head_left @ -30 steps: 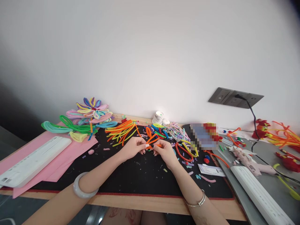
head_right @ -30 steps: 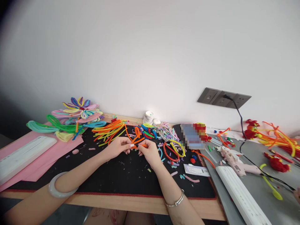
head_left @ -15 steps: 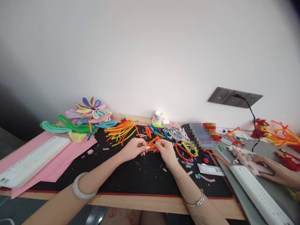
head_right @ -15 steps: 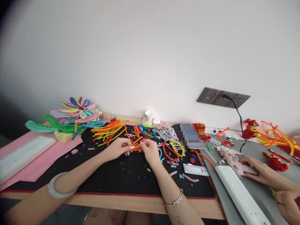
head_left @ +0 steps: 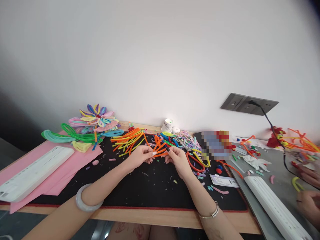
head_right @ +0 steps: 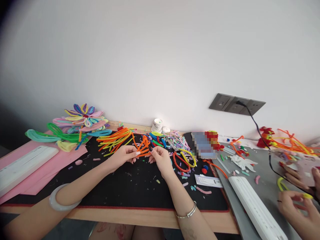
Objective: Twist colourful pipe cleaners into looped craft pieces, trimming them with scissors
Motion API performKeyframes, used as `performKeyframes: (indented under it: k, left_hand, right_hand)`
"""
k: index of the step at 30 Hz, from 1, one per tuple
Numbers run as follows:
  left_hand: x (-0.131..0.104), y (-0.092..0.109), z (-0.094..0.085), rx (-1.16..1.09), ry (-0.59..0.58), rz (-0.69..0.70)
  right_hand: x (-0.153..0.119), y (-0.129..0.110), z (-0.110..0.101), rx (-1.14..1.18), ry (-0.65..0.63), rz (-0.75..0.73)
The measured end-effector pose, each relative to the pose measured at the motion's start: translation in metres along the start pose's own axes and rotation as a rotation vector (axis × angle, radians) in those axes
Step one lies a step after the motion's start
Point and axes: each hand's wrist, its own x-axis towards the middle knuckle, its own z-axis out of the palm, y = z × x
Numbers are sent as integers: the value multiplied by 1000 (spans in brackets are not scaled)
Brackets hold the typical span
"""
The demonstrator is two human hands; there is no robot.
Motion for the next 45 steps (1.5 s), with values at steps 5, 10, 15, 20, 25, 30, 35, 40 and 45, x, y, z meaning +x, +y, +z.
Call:
performKeyframes:
  k: [5,10,15,20,25,30,35,40,45]
  left_hand:
    - [0,-2,1,-31,-5,10]
    - [-1,-3,3,67,-120,19]
    - [-2,-3,-1,137,-202,-29]
    - [-4,-2,-4,180,-314,-61]
    - [-5,1,-3,137,-289,-95]
    - [-4,0,1,59,-252,-83]
    - [-4,-1,3,147,-197,3]
    - [-5,-1,4,222,-150,60]
    - [-6,1,3,349,-221,174]
  right_hand:
    - [-2,3,8,90,-98,97]
    - [-3,7,9,73,-92,106]
    - [-3,7,3,-25,-119,55]
    - [-4,3,3,-108,-134,38]
    - [-3,-1,5,-62,-81,40]
    - [-4,2,7,-82,-53,-9]
    - [-4,1,9,-108,-47,-6]
    - [-4,0,9,-108,21,27]
    - [-5,2,7,-169,7,1]
